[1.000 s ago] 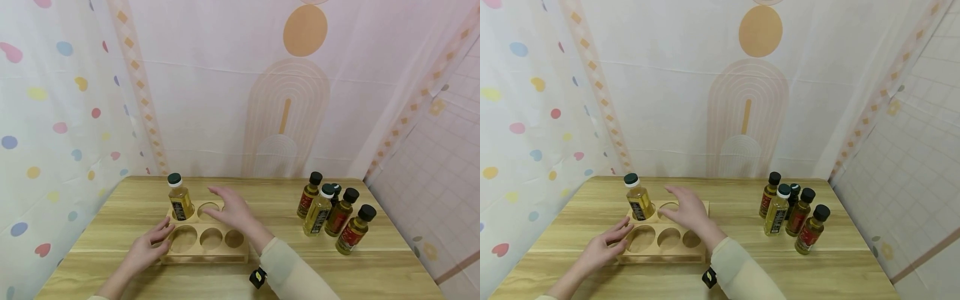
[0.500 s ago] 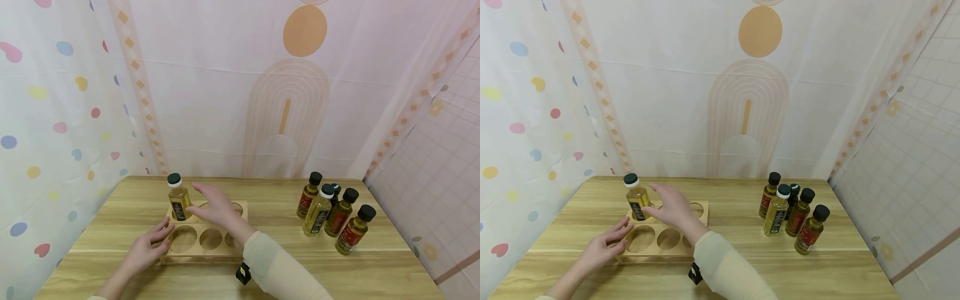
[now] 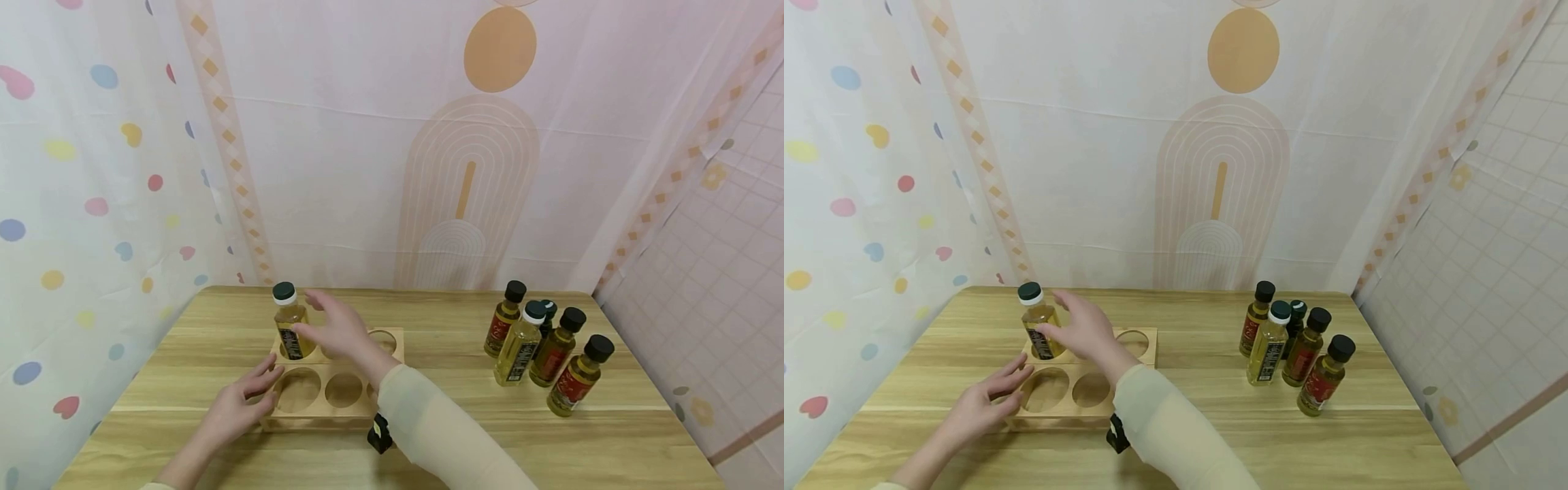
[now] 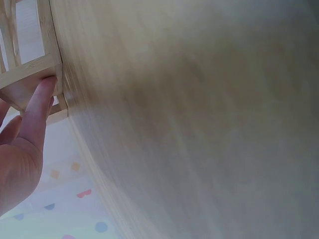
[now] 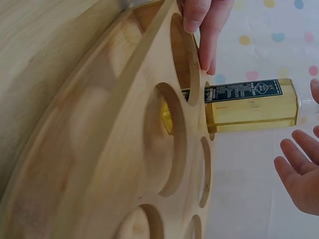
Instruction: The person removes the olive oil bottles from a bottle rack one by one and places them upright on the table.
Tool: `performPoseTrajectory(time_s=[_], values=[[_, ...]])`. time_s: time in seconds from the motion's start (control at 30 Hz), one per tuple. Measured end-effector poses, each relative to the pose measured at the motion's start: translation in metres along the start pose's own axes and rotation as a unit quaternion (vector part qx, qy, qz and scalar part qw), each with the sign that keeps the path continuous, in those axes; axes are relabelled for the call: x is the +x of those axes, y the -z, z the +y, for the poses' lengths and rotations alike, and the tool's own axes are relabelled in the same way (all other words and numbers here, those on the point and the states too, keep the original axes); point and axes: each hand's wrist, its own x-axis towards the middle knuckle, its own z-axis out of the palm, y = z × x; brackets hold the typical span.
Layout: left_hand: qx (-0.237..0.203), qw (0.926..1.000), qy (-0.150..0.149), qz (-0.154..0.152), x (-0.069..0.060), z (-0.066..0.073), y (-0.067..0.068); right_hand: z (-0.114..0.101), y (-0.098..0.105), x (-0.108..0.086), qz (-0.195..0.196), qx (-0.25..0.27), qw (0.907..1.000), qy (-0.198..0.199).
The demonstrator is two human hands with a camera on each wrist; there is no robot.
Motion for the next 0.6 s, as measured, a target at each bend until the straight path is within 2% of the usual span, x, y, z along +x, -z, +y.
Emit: performPoseTrajectory(time_s=[0.2, 0.6], values=[[0.004, 1.0, 0.001, -0.001, 0.0, 0.0, 0.001, -0.009, -0.002, 0.01, 0.002, -0.003, 1.0, 0.004], [-0.001, 1.0, 0.001, -0.002, 0.0, -0.001, 0.001, -0.023, -0.003, 0.022, 0.012, 0.01, 0.9997, -0.018]])
